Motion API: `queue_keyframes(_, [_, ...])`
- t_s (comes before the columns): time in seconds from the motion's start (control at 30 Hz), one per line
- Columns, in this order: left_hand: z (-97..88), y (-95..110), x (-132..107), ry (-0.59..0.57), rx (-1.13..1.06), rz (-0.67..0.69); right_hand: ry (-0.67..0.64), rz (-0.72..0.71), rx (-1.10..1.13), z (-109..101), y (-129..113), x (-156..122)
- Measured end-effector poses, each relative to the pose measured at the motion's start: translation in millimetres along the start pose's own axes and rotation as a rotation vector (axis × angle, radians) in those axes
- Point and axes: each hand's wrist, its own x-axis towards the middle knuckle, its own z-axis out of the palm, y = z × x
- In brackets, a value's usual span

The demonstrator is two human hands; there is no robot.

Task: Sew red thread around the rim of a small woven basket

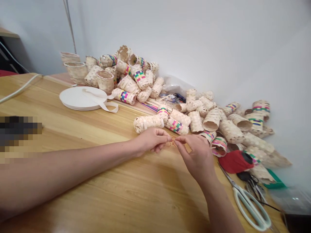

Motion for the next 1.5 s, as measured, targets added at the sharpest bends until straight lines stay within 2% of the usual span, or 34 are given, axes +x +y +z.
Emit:
queue_keyframes(0.1, [1.0, 1, -1, -0.013, -0.008, -0.010, -0.031, -0.022, 0.002, 3, -1, 0])
queue_keyframes(0.23, [1.9, 2, -3, -0.037, 0.002, -0.009, -0.007, -0.056, -0.065, 4, -3, -1])
queue_keyframes(0.4, [1.1, 1, -3, -0.114, -0.007, 0.021, 0.003, -0.026, -0.122, 3, -4, -1])
queue_keyframes(0.5, [-0.1, 0, -1, -0.117, -0.043, 0.023, -0.015, 0.132, 0.017, 4, -4, -1])
queue_keyframes(0.63, [-0.4, 2, -1, -0.099, -0.100, 0.027, -0.051, 0.444, 0.423, 7, -5, 1])
queue_keyframes(0.73, [0.3, 6, -2, -0.079, -0.121, 0.023, -0.058, 0.530, 0.600, 12, -2, 1])
queue_keyframes(0.87, [-0.2, 9, -2, -0.035, -0.100, 0.017, -0.008, 0.558, 0.631, 14, 7, 0])
queue_keyframes(1.0, [-1.6, 6, -2, -0.012, -0.087, 0.028, 0.052, 0.576, 0.561, 8, 10, 0])
queue_keyframes(1.07, [-2.1, 4, -1, -0.018, -0.076, 0.041, 0.050, 0.521, 0.507, 5, 7, 0])
queue_keyframes(1.2, [-2.2, 1, -1, -0.036, -0.066, 0.066, -0.003, 0.295, 0.421, 5, 1, 1])
queue_keyframes(1.27, [-1.9, 0, 0, -0.051, -0.067, 0.064, -0.032, 0.247, 0.421, 6, -1, 1])
queue_keyframes(1.33, [-1.4, 0, -1, -0.058, -0.059, 0.059, -0.051, 0.318, 0.507, 8, -1, 1])
queue_keyframes(1.43, [-0.7, 0, -1, -0.061, -0.065, 0.059, -0.050, 0.513, 0.694, 10, 0, 0])
queue_keyframes(1.5, [-0.2, 0, -1, -0.071, -0.088, 0.059, -0.036, 0.575, 0.765, 13, 0, -1])
